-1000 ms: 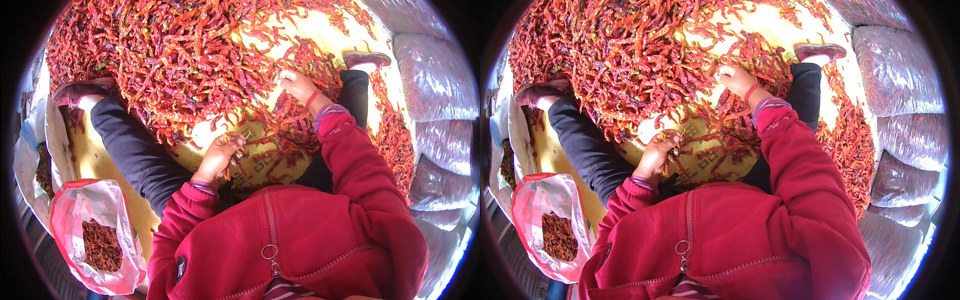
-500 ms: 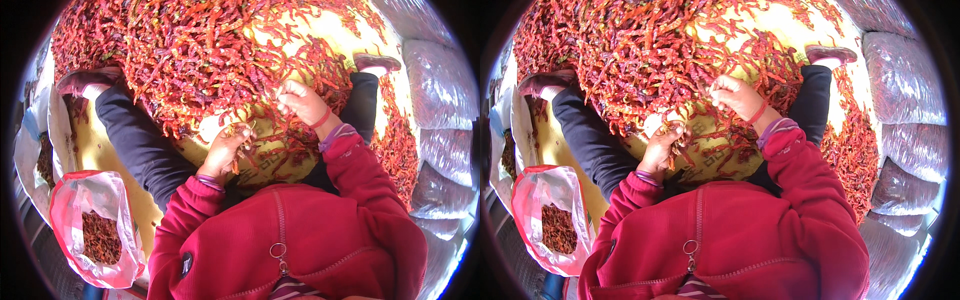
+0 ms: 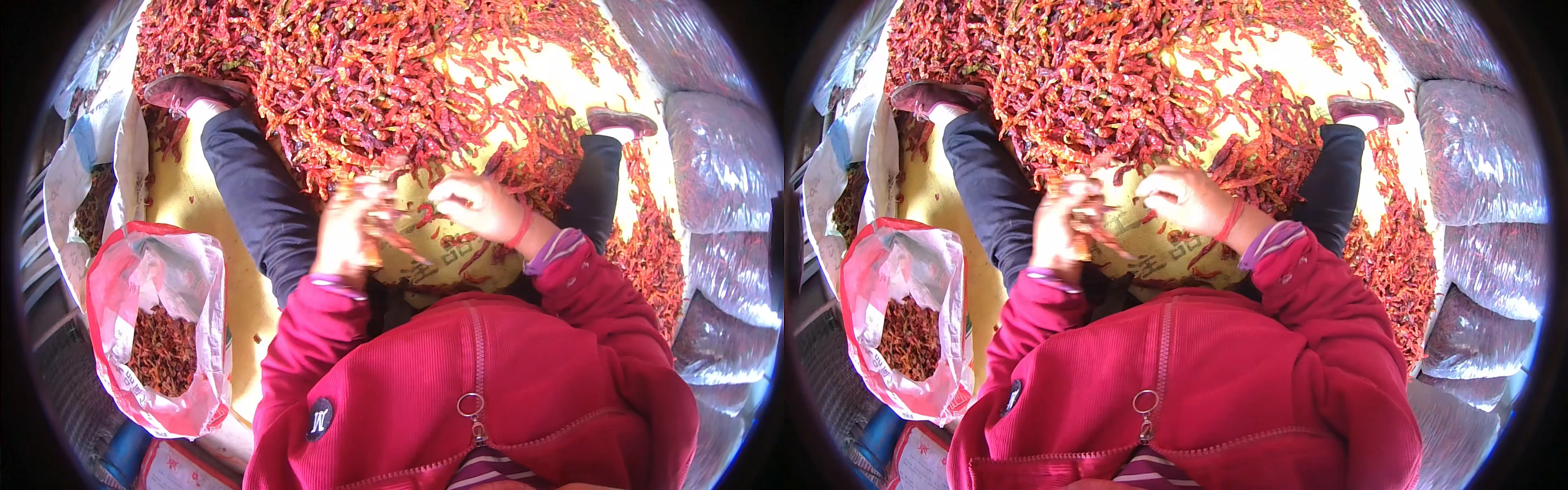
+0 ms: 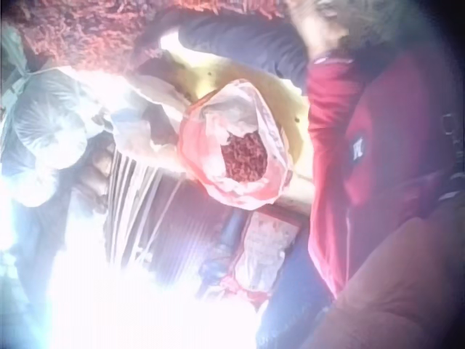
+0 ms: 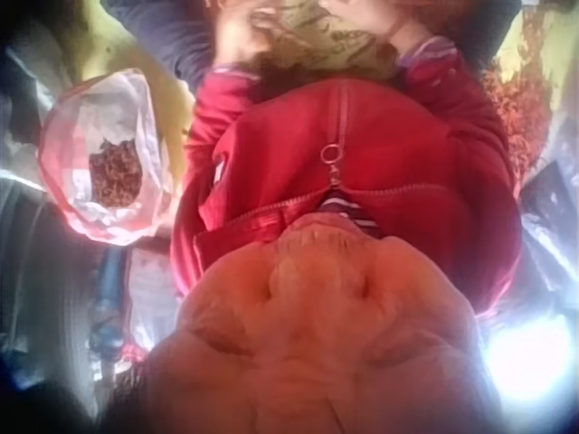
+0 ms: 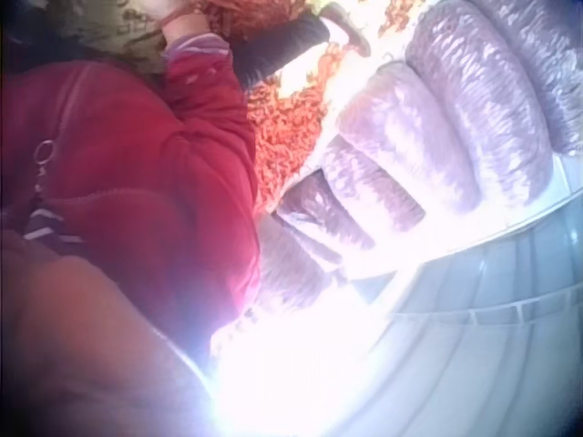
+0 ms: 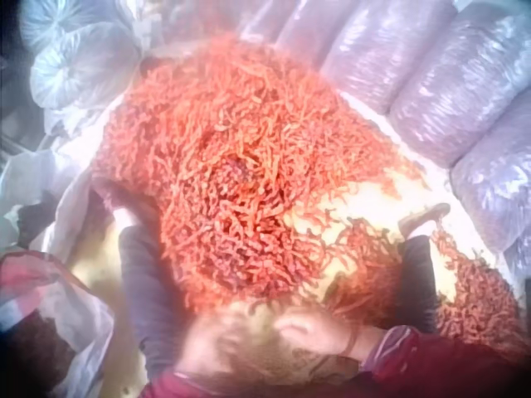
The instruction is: The person sits cross-legged on a yellow tarp and repeatedly picks dried red chilies from a large pile, removes stems by hand, and places the de-stemmed chilies into a nearby white bag. The process is continuous and repetitive.
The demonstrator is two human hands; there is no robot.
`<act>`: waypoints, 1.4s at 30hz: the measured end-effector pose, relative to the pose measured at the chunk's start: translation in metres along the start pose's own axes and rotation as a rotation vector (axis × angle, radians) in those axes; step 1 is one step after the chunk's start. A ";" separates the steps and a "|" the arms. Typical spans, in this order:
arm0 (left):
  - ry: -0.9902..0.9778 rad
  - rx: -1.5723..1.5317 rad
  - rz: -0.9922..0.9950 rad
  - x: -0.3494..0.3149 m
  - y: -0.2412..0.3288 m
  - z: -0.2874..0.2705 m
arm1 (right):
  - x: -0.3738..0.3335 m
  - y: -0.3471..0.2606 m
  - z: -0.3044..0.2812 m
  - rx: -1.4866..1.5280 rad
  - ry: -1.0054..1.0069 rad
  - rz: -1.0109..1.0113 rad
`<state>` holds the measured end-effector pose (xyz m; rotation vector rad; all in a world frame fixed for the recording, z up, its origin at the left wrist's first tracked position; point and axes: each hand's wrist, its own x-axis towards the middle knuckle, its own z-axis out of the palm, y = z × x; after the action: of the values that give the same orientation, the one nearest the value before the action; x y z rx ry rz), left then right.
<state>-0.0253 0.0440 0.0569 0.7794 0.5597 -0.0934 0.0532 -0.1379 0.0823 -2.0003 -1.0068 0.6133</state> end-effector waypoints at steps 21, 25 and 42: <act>0.666 2.155 -0.353 -0.152 0.202 -0.322 | 0.005 0.113 -0.052 0.650 0.272 0.609; 0.875 1.719 0.026 -0.141 0.204 -0.296 | -0.020 0.094 -0.046 1.049 0.363 0.569; -0.269 0.445 -0.216 0.021 -0.073 0.021 | -0.037 0.044 0.038 0.373 0.086 0.331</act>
<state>-0.0187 -0.0201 0.0113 1.1154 0.3665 -0.5288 0.0243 -0.1679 0.0269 -1.8470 -0.4673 0.8177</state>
